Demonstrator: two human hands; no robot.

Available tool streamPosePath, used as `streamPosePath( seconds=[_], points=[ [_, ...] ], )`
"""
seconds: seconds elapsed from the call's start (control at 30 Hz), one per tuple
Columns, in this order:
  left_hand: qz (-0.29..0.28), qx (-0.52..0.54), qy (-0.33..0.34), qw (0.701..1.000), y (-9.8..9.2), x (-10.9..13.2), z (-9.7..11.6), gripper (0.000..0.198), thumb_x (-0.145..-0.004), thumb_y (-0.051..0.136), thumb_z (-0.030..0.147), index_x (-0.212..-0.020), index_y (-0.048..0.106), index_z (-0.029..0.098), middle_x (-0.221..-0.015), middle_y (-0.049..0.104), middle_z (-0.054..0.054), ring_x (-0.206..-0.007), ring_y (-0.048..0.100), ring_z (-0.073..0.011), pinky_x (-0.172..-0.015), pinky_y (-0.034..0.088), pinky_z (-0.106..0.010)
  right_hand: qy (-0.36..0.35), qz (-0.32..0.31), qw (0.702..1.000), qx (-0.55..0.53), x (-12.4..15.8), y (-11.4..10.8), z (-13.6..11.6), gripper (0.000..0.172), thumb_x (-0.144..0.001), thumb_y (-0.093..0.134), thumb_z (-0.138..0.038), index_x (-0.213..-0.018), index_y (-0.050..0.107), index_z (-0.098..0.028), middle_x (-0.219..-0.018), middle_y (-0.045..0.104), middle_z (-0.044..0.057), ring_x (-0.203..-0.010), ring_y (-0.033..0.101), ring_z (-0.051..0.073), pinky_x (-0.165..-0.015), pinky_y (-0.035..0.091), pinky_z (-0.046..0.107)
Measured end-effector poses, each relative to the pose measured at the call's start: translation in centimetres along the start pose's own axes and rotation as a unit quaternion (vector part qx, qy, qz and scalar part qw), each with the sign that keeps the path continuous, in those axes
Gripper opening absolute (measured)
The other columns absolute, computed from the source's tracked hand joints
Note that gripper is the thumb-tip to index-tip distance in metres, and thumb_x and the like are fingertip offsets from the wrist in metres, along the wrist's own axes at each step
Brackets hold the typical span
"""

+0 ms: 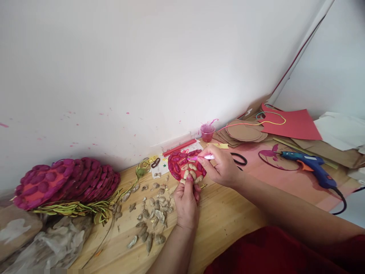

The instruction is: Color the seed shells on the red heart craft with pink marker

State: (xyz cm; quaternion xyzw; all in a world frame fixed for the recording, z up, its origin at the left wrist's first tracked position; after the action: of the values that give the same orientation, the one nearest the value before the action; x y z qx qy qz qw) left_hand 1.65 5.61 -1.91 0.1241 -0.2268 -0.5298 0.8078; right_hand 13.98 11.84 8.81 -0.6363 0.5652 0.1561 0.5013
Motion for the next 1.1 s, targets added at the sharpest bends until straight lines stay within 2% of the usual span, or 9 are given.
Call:
streamPosePath(
  seconds=[0.5, 1.1],
  points=[
    [-0.001, 0.009, 0.001, 1.000, 0.02, 0.04, 0.09, 0.044, -0.080, 0.076, 0.056, -0.074, 0.058, 0.017, -0.056, 0.056, 0.004, -0.043, 0.036, -0.0043, -0.041, 0.021, -0.019, -0.020, -0.006, 1.000, -0.016, 0.20, 0.22, -0.07, 0.007, -0.096, 0.057, -0.020, -0.089, 0.055, -0.021, -0.075, 0.066, 0.001, -0.068, 0.062, 0.014, -0.064, 0.048, 0.027],
    [-0.002, 0.010, 0.005, 1.000, 0.01, -0.14, 0.01, 0.045, -0.079, 0.077, 0.056, -0.071, 0.057, 0.016, -0.057, 0.057, 0.003, -0.042, 0.037, -0.0042, -0.040, 0.022, -0.018, -0.014, -0.008, 1.000, -0.018, 0.21, 0.13, 0.18, 0.005, -0.096, 0.058, -0.019, -0.092, 0.056, -0.021, -0.077, 0.065, 0.001, -0.068, 0.062, 0.013, -0.064, 0.048, 0.025]
  ],
)
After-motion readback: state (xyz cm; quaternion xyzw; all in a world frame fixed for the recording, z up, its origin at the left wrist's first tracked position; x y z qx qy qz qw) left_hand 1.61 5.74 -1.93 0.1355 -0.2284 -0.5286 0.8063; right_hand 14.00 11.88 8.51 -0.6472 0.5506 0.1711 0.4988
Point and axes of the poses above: each hand's wrist, its own x-axis away from the middle knuckle, its own y-axis out of the palm, z = x × y, the point moved 4 cm from there along -x, towards the middle knuckle
